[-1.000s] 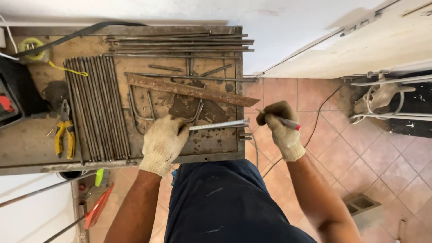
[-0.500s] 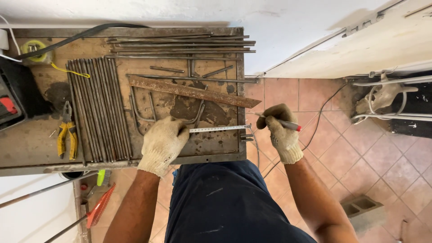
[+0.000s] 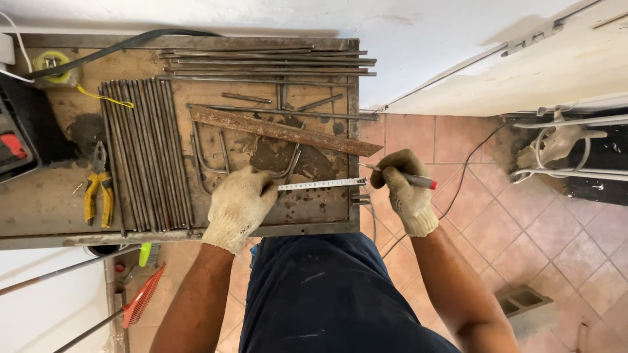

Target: Measuring the dimensions of a rebar frame using a tape measure and marking it with a pen

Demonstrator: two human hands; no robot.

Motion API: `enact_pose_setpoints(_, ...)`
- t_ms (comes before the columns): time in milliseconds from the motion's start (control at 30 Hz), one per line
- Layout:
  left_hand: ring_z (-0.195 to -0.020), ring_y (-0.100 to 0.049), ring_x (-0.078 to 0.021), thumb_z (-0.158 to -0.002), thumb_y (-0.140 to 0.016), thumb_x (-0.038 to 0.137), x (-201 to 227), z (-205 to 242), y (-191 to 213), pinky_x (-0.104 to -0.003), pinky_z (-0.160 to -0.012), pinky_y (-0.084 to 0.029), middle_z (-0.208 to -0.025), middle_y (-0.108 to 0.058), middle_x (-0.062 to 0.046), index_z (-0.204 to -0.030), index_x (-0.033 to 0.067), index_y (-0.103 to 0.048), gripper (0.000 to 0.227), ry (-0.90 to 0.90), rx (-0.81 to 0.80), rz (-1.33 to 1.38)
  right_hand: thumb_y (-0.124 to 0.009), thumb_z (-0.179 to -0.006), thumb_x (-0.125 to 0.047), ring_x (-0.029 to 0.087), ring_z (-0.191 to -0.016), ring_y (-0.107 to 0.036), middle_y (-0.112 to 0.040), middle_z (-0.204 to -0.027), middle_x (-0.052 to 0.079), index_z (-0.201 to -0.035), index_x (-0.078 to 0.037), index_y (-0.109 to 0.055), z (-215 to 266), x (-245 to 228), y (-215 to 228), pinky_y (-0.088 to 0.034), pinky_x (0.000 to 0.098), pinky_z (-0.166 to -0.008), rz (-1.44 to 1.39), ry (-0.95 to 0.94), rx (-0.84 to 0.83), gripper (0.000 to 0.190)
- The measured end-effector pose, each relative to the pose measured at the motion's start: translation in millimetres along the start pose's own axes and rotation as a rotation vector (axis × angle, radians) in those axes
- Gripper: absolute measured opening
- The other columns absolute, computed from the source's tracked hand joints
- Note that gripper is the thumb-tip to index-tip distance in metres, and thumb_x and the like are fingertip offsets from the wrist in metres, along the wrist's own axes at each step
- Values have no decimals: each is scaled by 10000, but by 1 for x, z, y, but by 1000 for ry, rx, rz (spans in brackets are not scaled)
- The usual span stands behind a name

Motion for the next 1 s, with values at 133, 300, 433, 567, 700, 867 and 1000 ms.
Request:
enact_pose_setpoints(133, -980, -716, -369, -941, -571, 380, -7, -1, -12, -482, -829, -611, -989, -735, -147, -942, 130, -782, 328, 17, 21, 13, -588, -835, 85, 256, -615, -711, -671, -680, 204, -943, 5, -689, 9, -11, -7, -580, 337, -606, 74, -40, -33, 169)
enact_pose_setpoints(300, -949, -728, -368, -934, -594, 351, -8, 0, -8, -475, -810, -610, -954, -747, -154, -924, 115, -787, 305, 5, 49, 1, -737, -759, 43, 345, -847, -772, -758, -892, 227, -1044, -14, -753, 29, -7, -55, -603, 453, -745, 119, 93, -472, 291)
enact_pose_setpoints(433, -955, -729, -361, -933, -597, 349, -11, -3, -15, -470, -807, -615, -956, -744, -151, -913, 129, -783, 289, -12, 68, -15, -727, -741, 68, 310, -815, -744, -728, -863, 231, -980, 15, -746, 28, 14, -71, -599, 435, -729, 106, 73, -508, 246)
enact_pose_setpoints(567, -884, -738, -328, -915, -614, 376, -15, -6, -29, -452, -744, -620, -895, -735, -120, -866, 155, -778, 280, -43, 169, -108, -793, -745, -54, 251, -738, -741, -730, -792, 140, -977, -75, -773, 23, 10, -77, -583, 353, -619, 237, 91, -513, 234)
enact_pose_setpoints(700, -862, -725, -313, -918, -646, 390, -17, -7, -37, -432, -728, -610, -877, -711, -117, -862, 145, -775, 282, -50, 269, -135, -818, -731, -114, 306, -720, -746, -730, -770, 122, -929, -124, -779, 21, 18, -77, -588, 375, -599, 339, 143, -523, 202)
enact_pose_setpoints(867, -860, -726, -302, -910, -647, 411, -21, -9, -39, -429, -719, -611, -858, -703, -94, -844, 160, -769, 286, -55, 290, -147, -829, -744, -125, 292, -741, -745, -742, -795, 99, -905, -141, -779, 22, 29, -73, -594, 363, -638, 345, 184, -533, 170)
enact_pose_setpoints(1000, -793, -727, -277, -905, -649, 416, -19, -14, -41, -412, -670, -610, -797, -689, -71, -808, 169, -768, 291, -17, 297, -200, -815, -757, -116, 310, -773, -750, -750, -805, 111, -909, -139, -777, 25, 35, -71, -597, 390, -667, 439, 98, -480, 158)
Point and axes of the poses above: each hand's wrist, its own z-axis away from the middle knuckle, its own y-axis out of the back of the hand, x = y × z, the point moved 5 cm from there along -z, towards the middle knuckle
